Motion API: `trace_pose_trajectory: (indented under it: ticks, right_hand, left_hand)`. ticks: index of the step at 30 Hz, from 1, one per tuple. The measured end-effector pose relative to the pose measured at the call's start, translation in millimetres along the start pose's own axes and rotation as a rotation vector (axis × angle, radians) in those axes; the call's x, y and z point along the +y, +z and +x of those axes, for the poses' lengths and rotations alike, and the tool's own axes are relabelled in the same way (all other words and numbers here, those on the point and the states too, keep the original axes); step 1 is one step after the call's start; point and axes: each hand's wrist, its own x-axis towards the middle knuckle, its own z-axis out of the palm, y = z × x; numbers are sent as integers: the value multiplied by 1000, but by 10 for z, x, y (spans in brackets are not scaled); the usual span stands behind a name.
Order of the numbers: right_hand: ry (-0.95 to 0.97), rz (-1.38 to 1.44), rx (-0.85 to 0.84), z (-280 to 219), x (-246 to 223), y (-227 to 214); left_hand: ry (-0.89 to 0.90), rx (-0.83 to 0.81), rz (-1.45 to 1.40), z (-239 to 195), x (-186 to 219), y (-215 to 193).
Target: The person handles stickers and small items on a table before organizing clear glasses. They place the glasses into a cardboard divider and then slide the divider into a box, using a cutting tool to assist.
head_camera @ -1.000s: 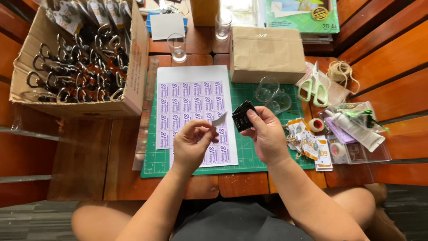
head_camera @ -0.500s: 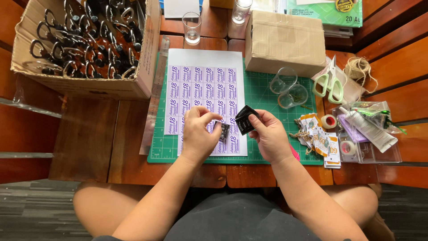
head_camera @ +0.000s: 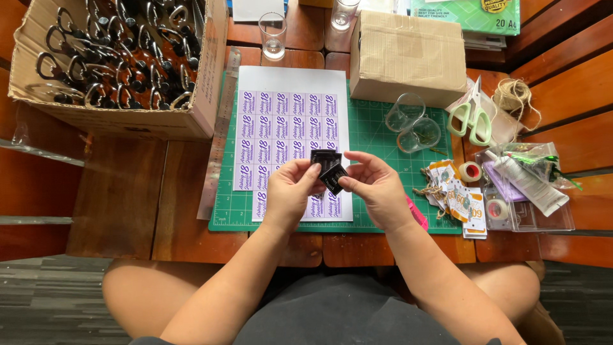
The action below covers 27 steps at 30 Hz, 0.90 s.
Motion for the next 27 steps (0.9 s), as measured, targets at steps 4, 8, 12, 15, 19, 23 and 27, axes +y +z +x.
trace_pose_trajectory:
  ticks: [4,8,12,15,19,23,27]
  right_hand:
    - [3,40,56,-26,4,-32]
    - [-43,44,100,-25,7,-84]
    - [-116,45,145,-23,71,-109]
    - [-179,20,153,-35,107,-137]
    - [-251,57,220,-47,50,-125]
    - [-169,-16,379,-22,15,-102]
    - [-69,-176,308,10,44,-9]
  left_hand:
    - [9,90,-47,-6,27,-57]
    - [65,121,-89,-20,51,-80]
    - [87,134,-111,-54,63,-63]
    - [108,134,-131,-28,-14,-73]
    - [129,117,-183,6,-92,-133]
    - [158,137,-172,-31,-45,-140]
    - [170,152,-161,-37,-38,-142]
